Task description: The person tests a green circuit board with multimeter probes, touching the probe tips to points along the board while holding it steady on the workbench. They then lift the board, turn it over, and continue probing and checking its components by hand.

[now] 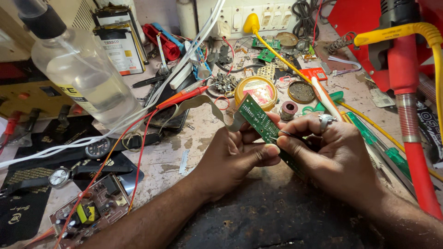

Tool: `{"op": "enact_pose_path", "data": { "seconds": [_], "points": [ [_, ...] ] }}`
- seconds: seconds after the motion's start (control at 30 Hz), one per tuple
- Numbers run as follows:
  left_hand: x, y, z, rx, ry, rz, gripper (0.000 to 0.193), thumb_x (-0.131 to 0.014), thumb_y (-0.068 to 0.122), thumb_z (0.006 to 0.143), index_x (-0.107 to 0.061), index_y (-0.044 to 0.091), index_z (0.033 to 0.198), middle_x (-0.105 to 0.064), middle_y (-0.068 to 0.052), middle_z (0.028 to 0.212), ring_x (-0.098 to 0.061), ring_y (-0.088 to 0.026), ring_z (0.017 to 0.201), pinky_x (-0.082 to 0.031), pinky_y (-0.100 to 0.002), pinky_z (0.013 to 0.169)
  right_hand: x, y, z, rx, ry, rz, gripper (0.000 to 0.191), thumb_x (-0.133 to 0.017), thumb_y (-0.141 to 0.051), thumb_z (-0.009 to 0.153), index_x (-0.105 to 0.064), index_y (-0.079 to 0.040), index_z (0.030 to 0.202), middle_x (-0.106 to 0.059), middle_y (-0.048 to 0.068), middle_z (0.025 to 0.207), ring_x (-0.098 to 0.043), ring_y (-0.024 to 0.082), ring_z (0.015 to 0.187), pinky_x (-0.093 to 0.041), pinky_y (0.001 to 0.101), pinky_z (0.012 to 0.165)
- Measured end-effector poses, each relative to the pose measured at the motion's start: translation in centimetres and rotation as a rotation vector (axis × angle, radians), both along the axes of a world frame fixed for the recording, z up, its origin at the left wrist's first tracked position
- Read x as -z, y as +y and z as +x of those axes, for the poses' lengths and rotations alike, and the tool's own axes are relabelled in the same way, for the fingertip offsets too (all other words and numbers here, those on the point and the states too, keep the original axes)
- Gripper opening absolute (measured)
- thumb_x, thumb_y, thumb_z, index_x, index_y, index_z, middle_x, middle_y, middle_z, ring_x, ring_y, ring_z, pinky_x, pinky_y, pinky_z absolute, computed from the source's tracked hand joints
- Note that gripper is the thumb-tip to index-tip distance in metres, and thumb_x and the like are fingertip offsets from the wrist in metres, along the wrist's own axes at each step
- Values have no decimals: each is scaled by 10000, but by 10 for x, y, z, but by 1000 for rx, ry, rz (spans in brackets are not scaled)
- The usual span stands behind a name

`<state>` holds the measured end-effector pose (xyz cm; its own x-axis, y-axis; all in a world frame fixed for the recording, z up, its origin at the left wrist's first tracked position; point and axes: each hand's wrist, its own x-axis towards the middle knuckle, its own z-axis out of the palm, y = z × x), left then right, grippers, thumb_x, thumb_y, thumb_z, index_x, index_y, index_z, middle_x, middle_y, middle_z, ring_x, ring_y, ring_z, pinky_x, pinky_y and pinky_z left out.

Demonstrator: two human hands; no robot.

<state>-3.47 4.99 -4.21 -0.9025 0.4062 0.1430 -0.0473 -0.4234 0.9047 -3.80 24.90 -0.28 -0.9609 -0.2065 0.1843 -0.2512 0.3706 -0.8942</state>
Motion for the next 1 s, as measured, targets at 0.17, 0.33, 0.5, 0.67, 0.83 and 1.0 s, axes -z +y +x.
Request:
{"op": "enact_pose_path", "data": {
  "seconds": [0.17,0.33,0.5,0.67,0.83,1.0],
  "points": [
    [-1,-2,-2,-2,-19,-13,547,-699,72,933,-504,30,1442,-654,-69,1330,-668,-167,1171,-603,-354,987,-9,-5,8,28,353,160,232,-770,-131,875,-683,-45,1072,-723,48,975,-698,85,884,-620,256,727],
    [0,-3,-2,13,-13,43,539,-705,82,946,-504,21,1442,-646,-83,1337,-663,-175,1178,-593,-355,995,-13,-10,11,-4,772,286,232,-795,-79,850,-641,-38,1019,-678,142,1016,-702,225,940,-576,343,777],
    [2,-3,-3,5,-6,36,544,-725,90,939,-521,9,1437,-652,-95,1328,-666,-177,1172,-590,-351,1000,-10,-11,8,-38,721,285,182,-792,-50,885,-676,-58,1025,-711,92,1003,-740,210,919,-597,320,772],
    [3,-3,-3,19,4,34,573,-729,89,931,-512,13,1456,-654,-95,1326,-670,-171,1169,-591,-356,997,-12,-3,7,-54,734,355,202,-799,-56,863,-690,-73,1033,-748,78,1000,-742,213,903,-585,333,761],
    [3,-2,-3,4,1,44,569,-726,85,934,-510,4,1454,-654,-85,1343,-671,-168,1180,-585,-355,1011,-9,-2,10,10,494,259,434,-818,-105,846,-585,-87,1212,-774,63,1075,-788,189,900,-604,277,607],
    [2,-3,-3,19,-39,60,560,-713,82,942,-505,43,1461,-650,-86,1313,-666,-165,1163,-582,-348,993,0,-6,5,-54,761,297,409,-801,-66,877,-564,-107,1207,-714,105,1112,-756,271,1035,-617,344,823]
  ]
}}
